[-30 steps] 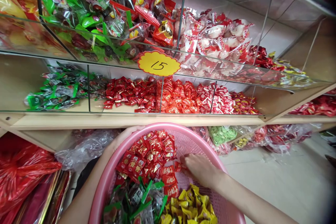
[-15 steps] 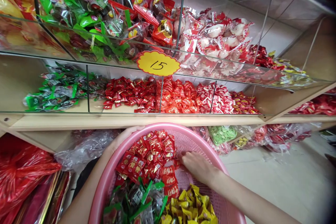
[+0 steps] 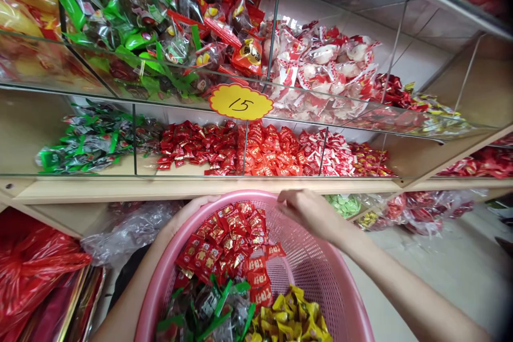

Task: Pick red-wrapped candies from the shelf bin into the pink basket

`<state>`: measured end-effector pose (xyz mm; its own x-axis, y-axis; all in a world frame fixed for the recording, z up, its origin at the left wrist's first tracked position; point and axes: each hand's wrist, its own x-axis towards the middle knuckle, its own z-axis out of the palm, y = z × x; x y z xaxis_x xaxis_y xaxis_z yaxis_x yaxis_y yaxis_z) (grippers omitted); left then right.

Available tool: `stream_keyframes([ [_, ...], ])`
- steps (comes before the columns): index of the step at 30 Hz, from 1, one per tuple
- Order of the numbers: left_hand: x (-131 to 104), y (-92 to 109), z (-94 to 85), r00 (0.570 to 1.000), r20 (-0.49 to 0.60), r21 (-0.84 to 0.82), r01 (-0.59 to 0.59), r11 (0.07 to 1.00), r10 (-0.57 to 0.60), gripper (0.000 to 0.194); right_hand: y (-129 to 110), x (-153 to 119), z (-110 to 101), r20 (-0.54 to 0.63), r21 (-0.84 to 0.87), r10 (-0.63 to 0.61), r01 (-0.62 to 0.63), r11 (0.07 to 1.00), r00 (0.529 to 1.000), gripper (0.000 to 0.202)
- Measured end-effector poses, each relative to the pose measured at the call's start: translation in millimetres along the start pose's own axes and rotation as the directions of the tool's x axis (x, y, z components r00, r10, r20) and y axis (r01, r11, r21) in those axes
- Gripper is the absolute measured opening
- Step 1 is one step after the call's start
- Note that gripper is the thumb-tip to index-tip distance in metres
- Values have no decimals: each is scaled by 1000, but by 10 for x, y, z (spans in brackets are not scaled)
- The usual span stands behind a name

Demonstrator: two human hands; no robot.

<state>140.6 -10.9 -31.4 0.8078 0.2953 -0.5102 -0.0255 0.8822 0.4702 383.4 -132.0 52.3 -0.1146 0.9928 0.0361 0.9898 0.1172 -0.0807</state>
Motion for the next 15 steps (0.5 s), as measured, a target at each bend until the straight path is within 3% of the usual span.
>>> stream_keyframes([
  [3, 29, 0, -39, 1000, -1, -12, -2, 1000, 2, 34, 205, 292, -193, -178, 17, 111, -110, 994, 978, 19],
  [6, 66, 7, -95, 1000, -20, -2, 7, 1000, -7, 32, 464, 576, -192, -308, -2, 204, -215, 977, 929, 19],
  [10, 76, 14, -116, 999, -37, 13, -21, 1000, 22, 30, 681, 826, -80, -258, -26, 236, -251, 968, 937, 30],
  [15, 39, 12, -35, 995, -91, 12, -42, 999, 43, 28, 722, 956, -17, -199, -26, 260, -270, 962, 945, 31],
])
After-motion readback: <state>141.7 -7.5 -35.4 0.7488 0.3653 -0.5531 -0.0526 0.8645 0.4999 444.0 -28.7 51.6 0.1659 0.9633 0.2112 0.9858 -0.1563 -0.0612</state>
